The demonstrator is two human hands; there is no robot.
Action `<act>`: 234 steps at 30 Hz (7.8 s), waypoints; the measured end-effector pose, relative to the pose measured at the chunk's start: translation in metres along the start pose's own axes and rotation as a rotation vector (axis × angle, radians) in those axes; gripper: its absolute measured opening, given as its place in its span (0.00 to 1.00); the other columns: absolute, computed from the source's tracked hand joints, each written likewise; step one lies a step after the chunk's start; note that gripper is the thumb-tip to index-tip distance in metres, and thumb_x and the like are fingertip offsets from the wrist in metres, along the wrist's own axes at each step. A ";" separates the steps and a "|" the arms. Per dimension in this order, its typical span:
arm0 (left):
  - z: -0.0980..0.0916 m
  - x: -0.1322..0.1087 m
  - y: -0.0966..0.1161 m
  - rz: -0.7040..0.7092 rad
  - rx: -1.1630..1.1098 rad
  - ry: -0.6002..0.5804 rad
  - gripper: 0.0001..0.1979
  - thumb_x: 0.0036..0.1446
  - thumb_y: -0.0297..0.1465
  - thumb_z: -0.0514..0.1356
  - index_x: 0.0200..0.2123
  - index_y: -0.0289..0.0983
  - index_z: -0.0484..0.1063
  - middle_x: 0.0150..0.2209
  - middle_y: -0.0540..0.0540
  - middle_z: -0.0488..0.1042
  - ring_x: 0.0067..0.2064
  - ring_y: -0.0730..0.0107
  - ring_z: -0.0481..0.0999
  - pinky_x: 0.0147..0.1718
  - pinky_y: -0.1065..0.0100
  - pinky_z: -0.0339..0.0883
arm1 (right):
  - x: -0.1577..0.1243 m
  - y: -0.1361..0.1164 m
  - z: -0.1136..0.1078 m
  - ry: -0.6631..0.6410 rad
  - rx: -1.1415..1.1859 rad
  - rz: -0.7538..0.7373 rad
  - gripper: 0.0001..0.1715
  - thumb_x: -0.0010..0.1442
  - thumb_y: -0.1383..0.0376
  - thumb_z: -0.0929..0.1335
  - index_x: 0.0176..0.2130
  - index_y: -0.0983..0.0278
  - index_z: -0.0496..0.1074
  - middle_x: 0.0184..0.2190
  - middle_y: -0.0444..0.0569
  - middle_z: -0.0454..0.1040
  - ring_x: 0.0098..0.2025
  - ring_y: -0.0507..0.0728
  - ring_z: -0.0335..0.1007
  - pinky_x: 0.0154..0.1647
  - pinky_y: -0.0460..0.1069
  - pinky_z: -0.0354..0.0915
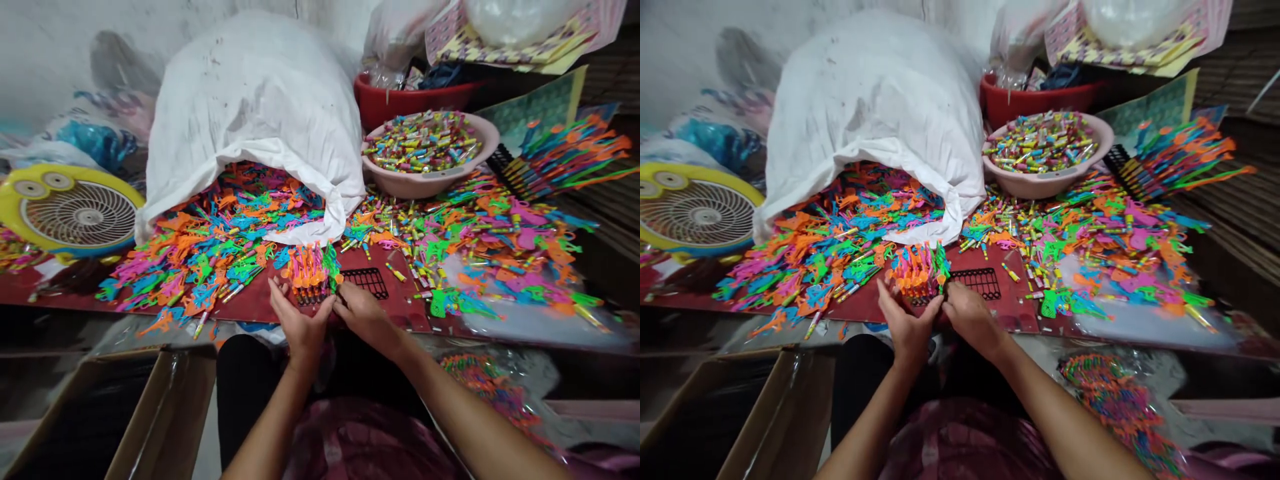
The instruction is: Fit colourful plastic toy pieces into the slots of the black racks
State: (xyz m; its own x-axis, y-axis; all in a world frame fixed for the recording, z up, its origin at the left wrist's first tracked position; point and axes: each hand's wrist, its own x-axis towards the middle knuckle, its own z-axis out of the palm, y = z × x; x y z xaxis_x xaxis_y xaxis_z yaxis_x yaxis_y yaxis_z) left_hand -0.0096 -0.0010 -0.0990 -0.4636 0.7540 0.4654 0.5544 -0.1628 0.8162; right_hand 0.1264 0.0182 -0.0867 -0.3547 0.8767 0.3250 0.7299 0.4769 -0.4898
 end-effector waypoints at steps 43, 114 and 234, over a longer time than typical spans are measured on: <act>-0.008 0.075 -0.045 0.193 -0.097 -0.430 0.26 0.60 0.40 0.58 0.57 0.33 0.64 0.56 0.34 0.70 0.58 0.58 0.70 0.59 0.56 0.62 | 0.063 0.010 -0.002 0.139 0.438 -0.043 0.20 0.57 0.68 0.70 0.50 0.64 0.69 0.42 0.49 0.71 0.42 0.55 0.69 0.43 0.49 0.66; -0.037 -0.009 0.050 -0.787 -0.834 -0.873 0.16 0.46 0.36 0.72 0.36 0.33 0.77 0.29 0.46 0.78 0.25 0.79 0.69 0.27 0.74 0.60 | -0.025 0.033 -0.051 0.388 -0.067 -0.351 0.17 0.64 0.69 0.67 0.53 0.60 0.71 0.44 0.51 0.79 0.46 0.57 0.74 0.46 0.52 0.68; -0.018 0.069 0.024 0.759 0.282 -0.313 0.07 0.61 0.34 0.61 0.41 0.39 0.75 0.34 0.47 0.79 0.39 0.62 0.72 0.45 0.58 0.55 | 0.027 -0.038 -0.008 -0.165 -0.202 0.525 0.16 0.69 0.61 0.59 0.51 0.61 0.69 0.43 0.53 0.79 0.43 0.60 0.75 0.38 0.50 0.58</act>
State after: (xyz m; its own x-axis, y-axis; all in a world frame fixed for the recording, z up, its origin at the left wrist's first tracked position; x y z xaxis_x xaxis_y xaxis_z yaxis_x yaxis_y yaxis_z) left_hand -0.0411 0.0355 -0.0410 0.2897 0.6525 0.7002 0.8065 -0.5603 0.1885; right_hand 0.0936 0.0233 -0.0525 0.0103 0.9983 -0.0579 0.9236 -0.0317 -0.3820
